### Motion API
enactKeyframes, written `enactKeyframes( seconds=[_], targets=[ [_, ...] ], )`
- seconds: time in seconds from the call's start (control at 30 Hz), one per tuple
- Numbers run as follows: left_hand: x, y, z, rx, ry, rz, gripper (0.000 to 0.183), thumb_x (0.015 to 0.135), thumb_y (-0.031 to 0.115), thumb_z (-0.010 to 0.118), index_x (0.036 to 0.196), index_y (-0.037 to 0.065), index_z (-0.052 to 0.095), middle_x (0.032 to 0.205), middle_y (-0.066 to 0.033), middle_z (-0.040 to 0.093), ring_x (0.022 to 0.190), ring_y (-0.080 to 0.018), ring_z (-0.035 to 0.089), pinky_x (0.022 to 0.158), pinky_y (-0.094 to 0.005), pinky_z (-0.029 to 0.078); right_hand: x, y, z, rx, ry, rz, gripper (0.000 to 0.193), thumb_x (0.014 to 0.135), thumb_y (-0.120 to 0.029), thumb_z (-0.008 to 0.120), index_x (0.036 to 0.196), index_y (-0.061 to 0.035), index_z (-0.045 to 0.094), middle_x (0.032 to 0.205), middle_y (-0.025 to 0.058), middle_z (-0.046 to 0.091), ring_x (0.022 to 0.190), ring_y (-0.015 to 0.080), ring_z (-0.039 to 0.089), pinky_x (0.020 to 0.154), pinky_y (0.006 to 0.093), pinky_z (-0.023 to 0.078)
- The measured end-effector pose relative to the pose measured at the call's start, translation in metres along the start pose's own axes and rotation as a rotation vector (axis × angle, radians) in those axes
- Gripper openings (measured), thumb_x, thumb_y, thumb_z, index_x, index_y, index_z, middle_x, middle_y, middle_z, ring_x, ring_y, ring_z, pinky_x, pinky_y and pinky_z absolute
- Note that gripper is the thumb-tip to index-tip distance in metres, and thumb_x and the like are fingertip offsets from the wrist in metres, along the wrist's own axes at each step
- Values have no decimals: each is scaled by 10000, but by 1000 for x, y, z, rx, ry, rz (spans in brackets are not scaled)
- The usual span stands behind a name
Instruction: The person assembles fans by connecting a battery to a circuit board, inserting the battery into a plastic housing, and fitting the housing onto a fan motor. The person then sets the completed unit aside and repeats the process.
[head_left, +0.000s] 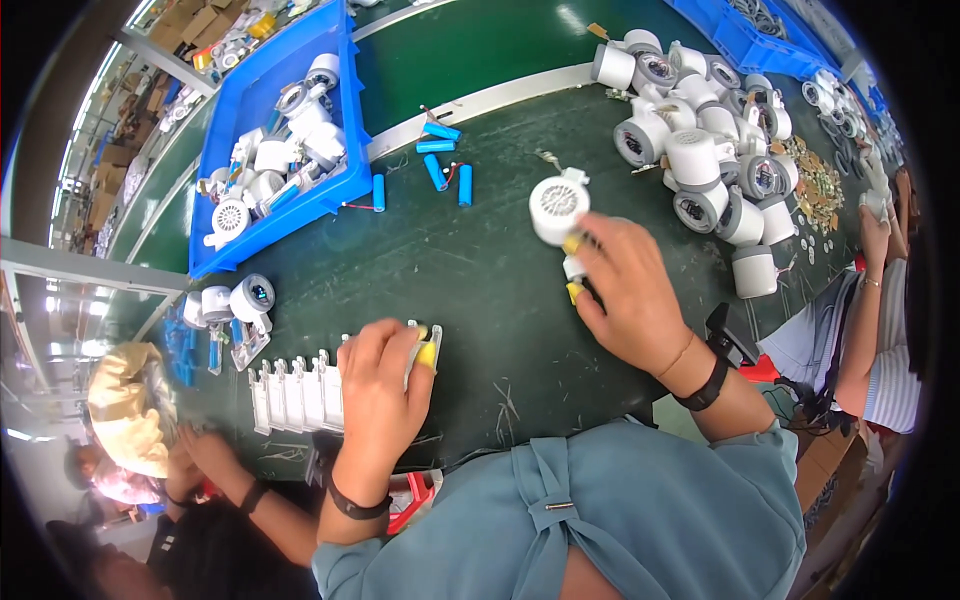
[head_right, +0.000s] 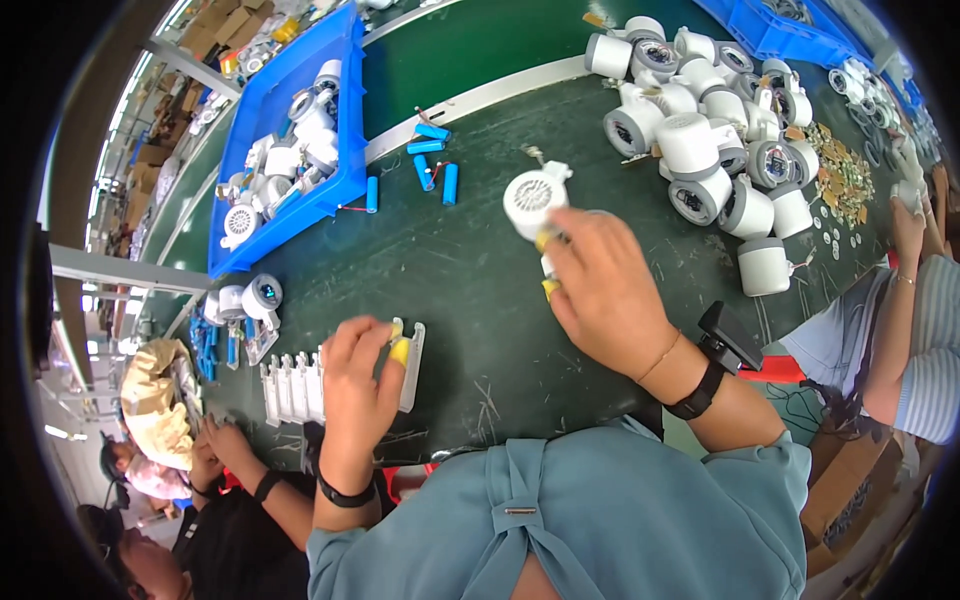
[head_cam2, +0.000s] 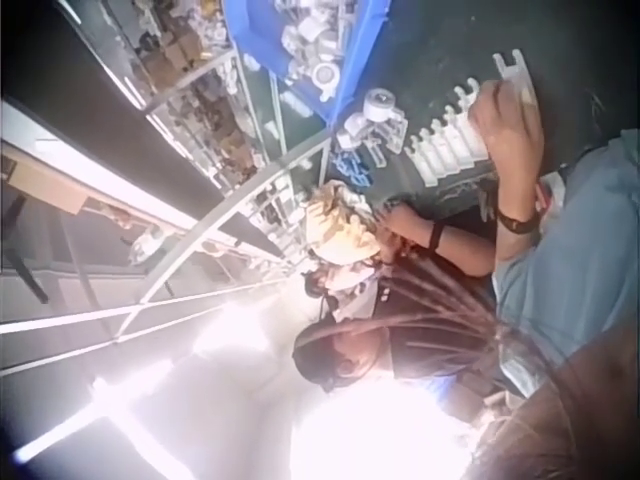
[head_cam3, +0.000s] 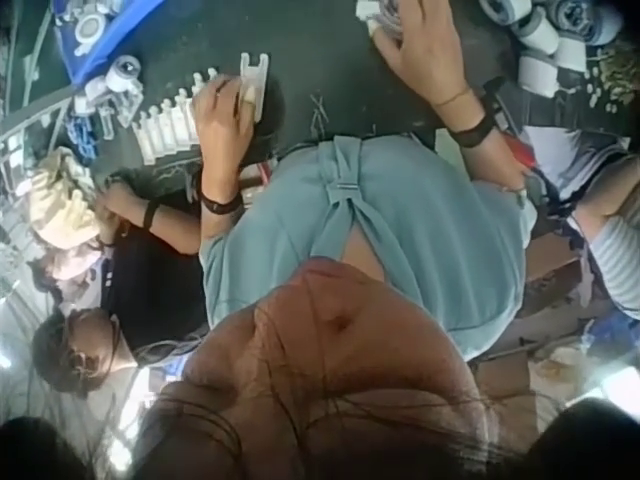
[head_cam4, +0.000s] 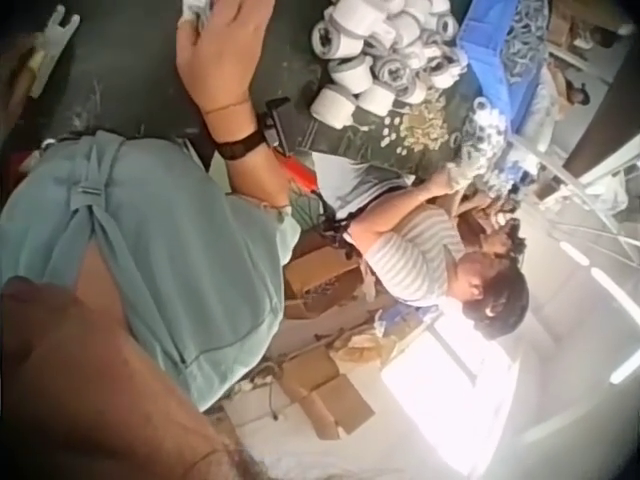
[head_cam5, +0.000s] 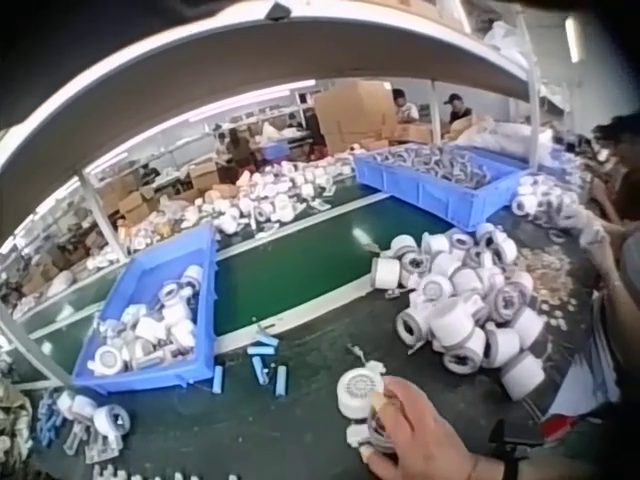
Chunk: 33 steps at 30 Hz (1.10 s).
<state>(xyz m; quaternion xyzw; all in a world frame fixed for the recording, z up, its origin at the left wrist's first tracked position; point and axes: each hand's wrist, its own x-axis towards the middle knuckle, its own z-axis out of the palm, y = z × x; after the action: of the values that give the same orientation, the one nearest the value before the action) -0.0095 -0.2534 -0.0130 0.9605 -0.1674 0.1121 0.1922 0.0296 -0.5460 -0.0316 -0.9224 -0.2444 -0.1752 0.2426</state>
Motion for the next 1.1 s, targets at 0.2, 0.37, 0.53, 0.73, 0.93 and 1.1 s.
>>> enactKeyframes(
  seconds=[0.2, 0.37, 0.53, 0.73, 0.93, 1.1],
  targets=[
    [82, 2, 39, -21, -120, 133, 362, 805, 50, 643, 1166, 62, 621, 1180, -143, 581, 1039, -345, 585, 917, -456, 427, -11, 16, -11, -43, -105, -185, 320, 705, -9, 657, 1023, -48, 642, 1086, 84, 600, 1141, 273, 563, 1089, 487, 389],
    [127, -11, 84, 94, -88, 107, 404, 813, 61, 642, 1215, 91, 610, 1204, -144, 575, 1043, -337, 581, 894, -464, 447, -30, 49, -28, -175, -167, -179, 223, 708, 23, 622, 911, -63, 653, 999, 51, 611, 1113, 241, 587, 1158, 514, 323],
    [105, -9, 79, 55, -165, 102, 425, 812, 42, 645, 1231, 92, 603, 1192, -151, 580, 1020, -346, 578, 858, -432, 473, -35, 34, -30, -38, 130, -12, 329, 688, 53, 633, 999, -51, 650, 1004, 103, 639, 1012, 285, 629, 959, 481, 472],
    [49, 23, 30, -310, -388, 51, 347, 813, -17, 615, 1156, 35, 619, 1041, -157, 631, 891, -356, 623, 786, -431, 506, -23, -13, 0, 1634, -443, 959, 589, 983, -141, 564, 1485, -23, 279, 1030, 108, 672, 774, 153, 678, 603, 275, 543],
    [45, -8, 9, -273, -143, -43, 326, 813, -76, 602, 1122, 11, 654, 875, -134, 632, 746, -267, 644, 686, -340, 519, 9, -14, 46, 1853, -66, 1143, 529, 1003, -184, 522, 1467, -60, 301, 1097, 86, 648, 839, 141, 637, 712, 277, 525],
    [75, -24, 25, -59, -120, 54, 371, 781, -67, 620, 1134, 42, 646, 950, -139, 610, 786, -305, 633, 698, -383, 513, 34, -19, 69, 1951, 178, 1201, 266, 1011, -189, 512, 1266, -110, 506, 1028, 49, 656, 810, 134, 611, 682, 262, 508]
  ],
)
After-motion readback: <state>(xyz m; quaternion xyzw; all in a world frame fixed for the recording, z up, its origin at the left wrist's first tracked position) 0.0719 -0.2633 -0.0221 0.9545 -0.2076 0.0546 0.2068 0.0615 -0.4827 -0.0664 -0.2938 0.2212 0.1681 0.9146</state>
